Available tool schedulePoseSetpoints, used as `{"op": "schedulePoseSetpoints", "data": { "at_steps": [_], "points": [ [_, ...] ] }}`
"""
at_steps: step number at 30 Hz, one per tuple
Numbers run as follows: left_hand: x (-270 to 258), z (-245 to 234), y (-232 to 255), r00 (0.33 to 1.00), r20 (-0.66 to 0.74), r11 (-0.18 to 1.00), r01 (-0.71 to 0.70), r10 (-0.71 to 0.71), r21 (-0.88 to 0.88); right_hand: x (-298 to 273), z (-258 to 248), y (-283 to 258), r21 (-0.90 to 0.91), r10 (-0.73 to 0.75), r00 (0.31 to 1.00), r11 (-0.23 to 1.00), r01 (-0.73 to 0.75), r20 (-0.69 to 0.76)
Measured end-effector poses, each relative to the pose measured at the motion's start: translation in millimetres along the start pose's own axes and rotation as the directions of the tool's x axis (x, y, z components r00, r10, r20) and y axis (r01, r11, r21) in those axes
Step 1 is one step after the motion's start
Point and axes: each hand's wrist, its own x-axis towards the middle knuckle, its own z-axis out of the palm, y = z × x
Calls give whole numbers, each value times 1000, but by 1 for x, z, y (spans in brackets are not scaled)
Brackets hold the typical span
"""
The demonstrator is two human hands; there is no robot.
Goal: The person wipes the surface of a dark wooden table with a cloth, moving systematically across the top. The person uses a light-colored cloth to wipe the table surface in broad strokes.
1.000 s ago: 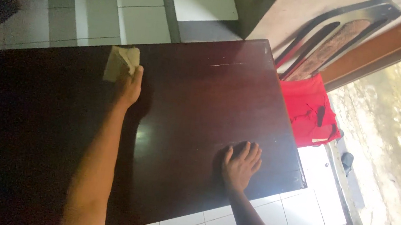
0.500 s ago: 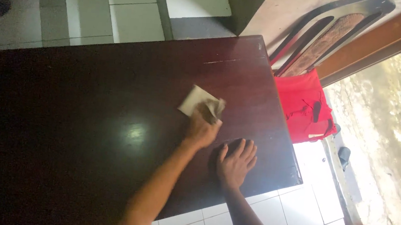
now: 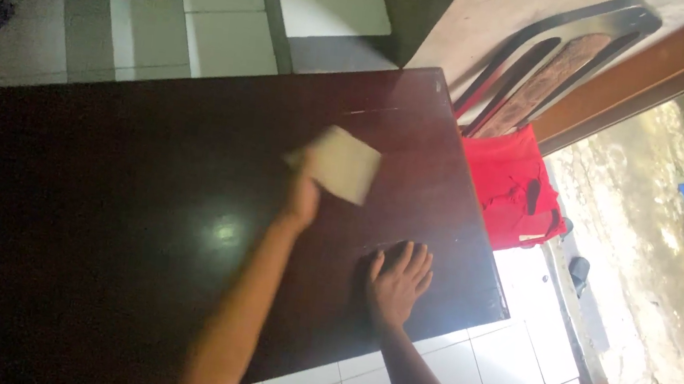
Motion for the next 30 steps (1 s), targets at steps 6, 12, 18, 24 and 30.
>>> {"op": "schedulePoseSetpoints", "data": {
  "at_steps": [6, 12, 18, 24, 30],
  "points": [
    [106, -96, 56, 904, 200, 772, -427, 378, 471, 1, -11, -2, -14, 9, 1000, 1000, -9, 18],
    [61, -39, 79, 953, 42, 89, -72, 300, 993, 3, -15, -4, -4, -15, 1000, 1000, 15, 11],
    [-1, 86, 28, 991, -23, 509, 87, -131, 856, 7, 3, 4, -34, -43, 998, 999, 42, -35],
    [-85, 153, -11, 814, 576, -163, -580, -75, 798, 5, 6, 6, -22, -6, 1000, 1000, 6, 26],
    [-42, 143, -46, 776, 451, 529, -181, -442, 829, 5, -3, 2, -27, 8, 996, 1000, -5, 93]
  ]
}}
